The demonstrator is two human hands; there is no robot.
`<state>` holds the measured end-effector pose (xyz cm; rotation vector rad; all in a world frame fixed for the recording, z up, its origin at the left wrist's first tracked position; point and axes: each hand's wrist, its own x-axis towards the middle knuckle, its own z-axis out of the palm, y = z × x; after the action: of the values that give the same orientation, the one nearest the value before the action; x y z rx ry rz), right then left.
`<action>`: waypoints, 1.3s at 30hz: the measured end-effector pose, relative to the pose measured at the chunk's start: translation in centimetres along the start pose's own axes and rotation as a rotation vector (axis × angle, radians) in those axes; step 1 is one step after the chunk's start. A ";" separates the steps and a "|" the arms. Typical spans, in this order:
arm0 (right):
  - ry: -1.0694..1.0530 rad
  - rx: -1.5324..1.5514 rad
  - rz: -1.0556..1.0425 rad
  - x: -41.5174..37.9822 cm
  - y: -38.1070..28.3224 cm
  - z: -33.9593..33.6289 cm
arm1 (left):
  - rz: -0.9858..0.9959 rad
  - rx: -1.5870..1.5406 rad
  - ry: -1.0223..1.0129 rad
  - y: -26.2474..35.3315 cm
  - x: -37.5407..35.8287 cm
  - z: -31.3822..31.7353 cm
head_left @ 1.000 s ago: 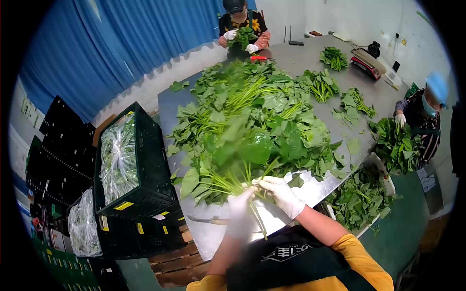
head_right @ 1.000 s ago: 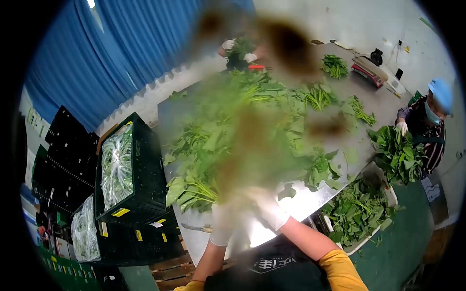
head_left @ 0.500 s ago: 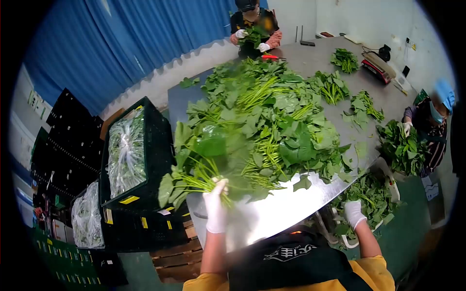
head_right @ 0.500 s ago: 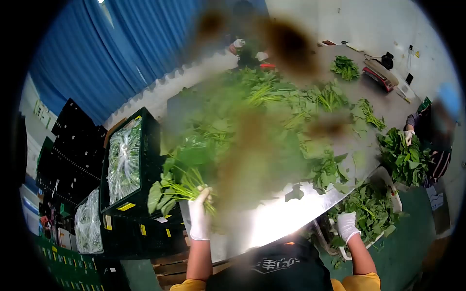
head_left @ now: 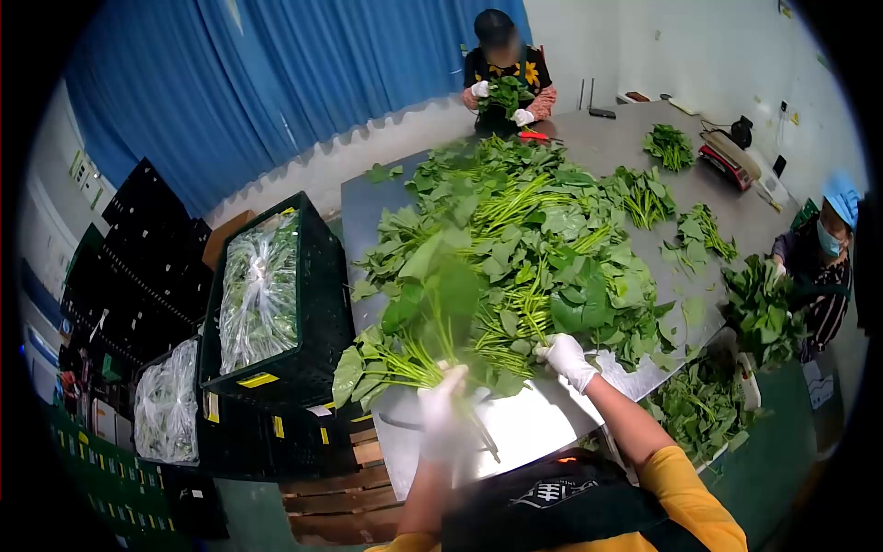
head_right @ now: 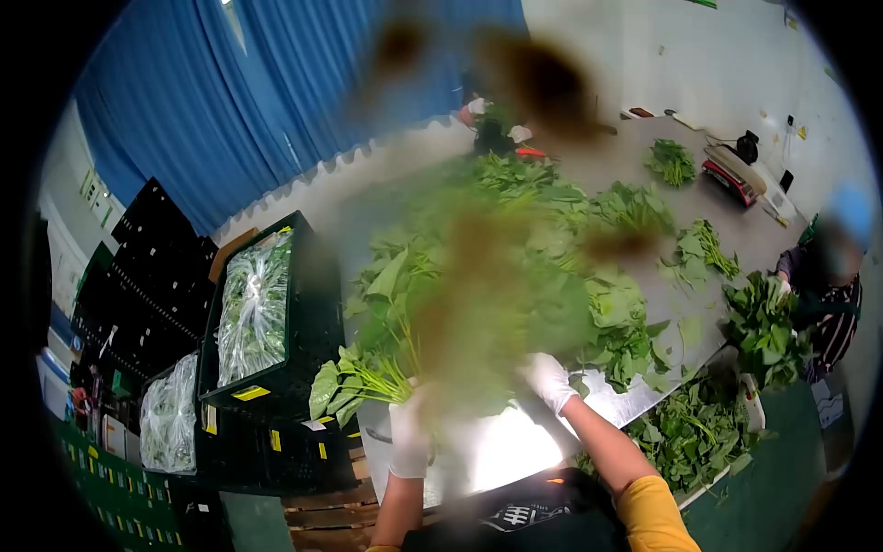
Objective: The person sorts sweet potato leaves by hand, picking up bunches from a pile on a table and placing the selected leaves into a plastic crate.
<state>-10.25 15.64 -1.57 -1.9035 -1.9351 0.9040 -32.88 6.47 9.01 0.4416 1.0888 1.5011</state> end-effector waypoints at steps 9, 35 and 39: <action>-0.186 0.927 -0.084 -4.3 -6.3 -1.4 | -0.117 -0.197 -0.094 1.0 0.2 -0.4; -0.297 1.218 -0.047 -6.3 -10.7 -3.5 | -0.027 0.096 -0.215 -3.8 2.8 0.3; -0.035 1.165 -0.084 -6.9 -11.5 -3.5 | -0.021 0.033 -0.108 -5.8 3.1 0.5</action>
<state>-16.61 10.51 9.57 -1.0756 -1.0129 1.5481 -29.97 8.86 3.62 0.5269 1.0314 1.4258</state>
